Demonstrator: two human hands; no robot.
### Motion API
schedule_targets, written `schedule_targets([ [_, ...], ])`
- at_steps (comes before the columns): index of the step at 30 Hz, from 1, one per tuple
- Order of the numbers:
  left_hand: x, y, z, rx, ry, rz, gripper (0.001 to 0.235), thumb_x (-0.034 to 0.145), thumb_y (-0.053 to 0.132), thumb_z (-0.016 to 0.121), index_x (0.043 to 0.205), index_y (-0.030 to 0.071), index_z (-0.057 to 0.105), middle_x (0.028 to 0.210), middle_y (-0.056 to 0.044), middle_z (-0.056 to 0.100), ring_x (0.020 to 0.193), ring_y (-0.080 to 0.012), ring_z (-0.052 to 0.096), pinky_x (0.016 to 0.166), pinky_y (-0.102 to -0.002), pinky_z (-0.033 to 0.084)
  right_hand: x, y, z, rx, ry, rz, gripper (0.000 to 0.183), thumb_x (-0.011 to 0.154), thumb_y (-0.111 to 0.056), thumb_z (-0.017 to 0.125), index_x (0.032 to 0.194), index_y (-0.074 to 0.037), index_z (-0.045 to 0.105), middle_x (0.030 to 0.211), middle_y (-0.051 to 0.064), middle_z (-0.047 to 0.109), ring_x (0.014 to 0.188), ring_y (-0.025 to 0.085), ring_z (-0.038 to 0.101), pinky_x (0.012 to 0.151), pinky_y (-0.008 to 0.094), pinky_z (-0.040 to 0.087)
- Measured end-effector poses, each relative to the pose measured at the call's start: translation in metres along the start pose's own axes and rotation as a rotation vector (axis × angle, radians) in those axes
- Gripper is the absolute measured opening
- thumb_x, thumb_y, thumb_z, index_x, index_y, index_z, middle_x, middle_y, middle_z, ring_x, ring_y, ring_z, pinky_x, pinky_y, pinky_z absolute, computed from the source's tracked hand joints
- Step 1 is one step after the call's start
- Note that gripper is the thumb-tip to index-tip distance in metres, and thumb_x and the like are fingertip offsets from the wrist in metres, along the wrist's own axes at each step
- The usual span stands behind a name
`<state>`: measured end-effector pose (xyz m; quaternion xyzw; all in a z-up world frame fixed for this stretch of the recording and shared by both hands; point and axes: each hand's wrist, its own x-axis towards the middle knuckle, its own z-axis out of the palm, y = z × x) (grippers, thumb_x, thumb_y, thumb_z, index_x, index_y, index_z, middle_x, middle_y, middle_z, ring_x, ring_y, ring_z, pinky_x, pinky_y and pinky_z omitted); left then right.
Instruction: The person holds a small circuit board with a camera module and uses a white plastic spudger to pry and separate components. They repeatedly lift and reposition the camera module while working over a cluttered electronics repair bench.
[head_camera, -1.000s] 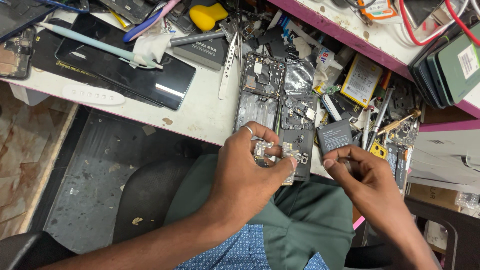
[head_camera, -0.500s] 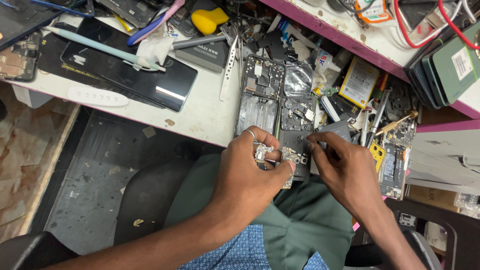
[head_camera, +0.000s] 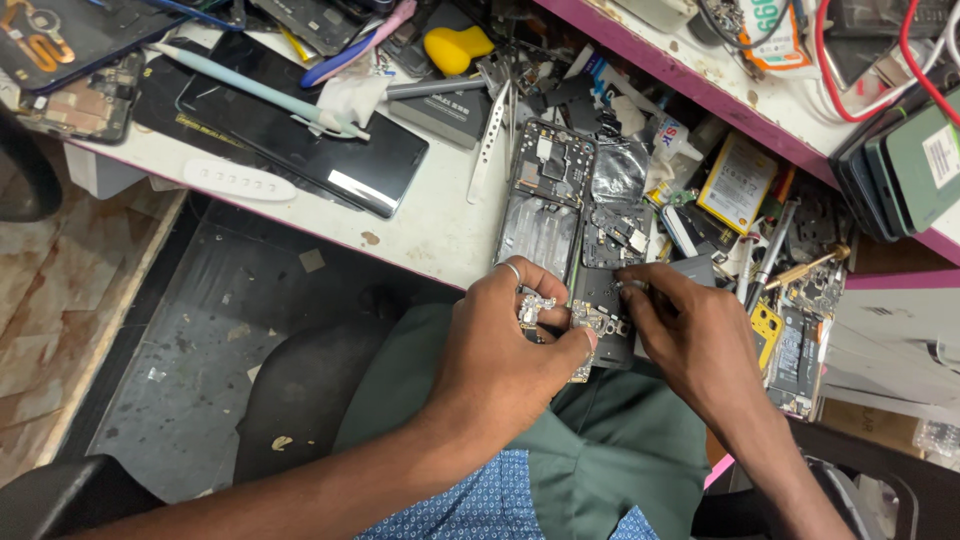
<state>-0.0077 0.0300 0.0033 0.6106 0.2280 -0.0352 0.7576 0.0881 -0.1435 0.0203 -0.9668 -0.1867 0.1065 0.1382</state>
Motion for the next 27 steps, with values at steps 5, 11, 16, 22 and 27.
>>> schedule_targets([
  [5,-0.002,0.001,-0.003,-0.020,-0.001,0.000,0.025,0.076,0.008,0.079,0.093,0.002,0.062,0.074,-0.002,0.072,0.061,-0.0060,0.067,0.052,-0.025,0.054,0.000,-0.001,0.001,-0.067,-0.015,0.053,0.022,0.093,-0.025,0.067,0.110,-0.013,0.075,0.060,0.016,0.066,0.049,0.029,0.065,0.052,0.042,0.047],
  [11,-0.001,0.002,-0.004,0.010,-0.026,-0.051,0.026,0.075,0.008,0.079,0.094,0.003,0.062,0.073,-0.001,0.071,0.059,-0.0054,0.066,0.051,-0.025,0.053,-0.001,0.000,0.002,-0.093,0.003,-0.012,0.021,0.094,-0.025,0.066,0.108,-0.011,0.073,0.064,0.018,0.067,0.056,0.036,0.067,0.054,0.046,0.047],
  [16,-0.001,0.000,-0.002,0.000,-0.013,0.008,0.025,0.075,0.008,0.079,0.093,0.002,0.062,0.072,-0.001,0.070,0.059,-0.0049,0.066,0.051,-0.025,0.053,-0.002,0.006,0.003,-0.105,0.025,-0.089,0.019,0.096,-0.021,0.064,0.108,-0.009,0.072,0.070,0.020,0.068,0.062,0.040,0.067,0.057,0.048,0.048],
  [22,0.000,0.000,-0.003,-0.004,-0.018,-0.020,0.025,0.075,0.008,0.079,0.093,0.002,0.062,0.072,-0.001,0.070,0.058,-0.0052,0.064,0.049,-0.025,0.052,-0.001,0.013,0.009,-0.022,0.055,-0.067,0.018,0.097,-0.018,0.062,0.108,-0.007,0.071,0.071,0.020,0.068,0.062,0.037,0.067,0.057,0.045,0.048],
  [27,0.001,-0.001,-0.002,-0.045,-0.024,-0.013,0.027,0.076,0.008,0.080,0.094,0.002,0.061,0.077,-0.005,0.073,0.064,-0.0053,0.068,0.053,-0.023,0.056,0.000,0.021,0.015,0.171,0.006,0.125,0.024,0.102,-0.021,0.062,0.108,0.000,0.071,0.063,0.012,0.061,0.056,0.020,0.050,0.051,0.036,0.040],
])
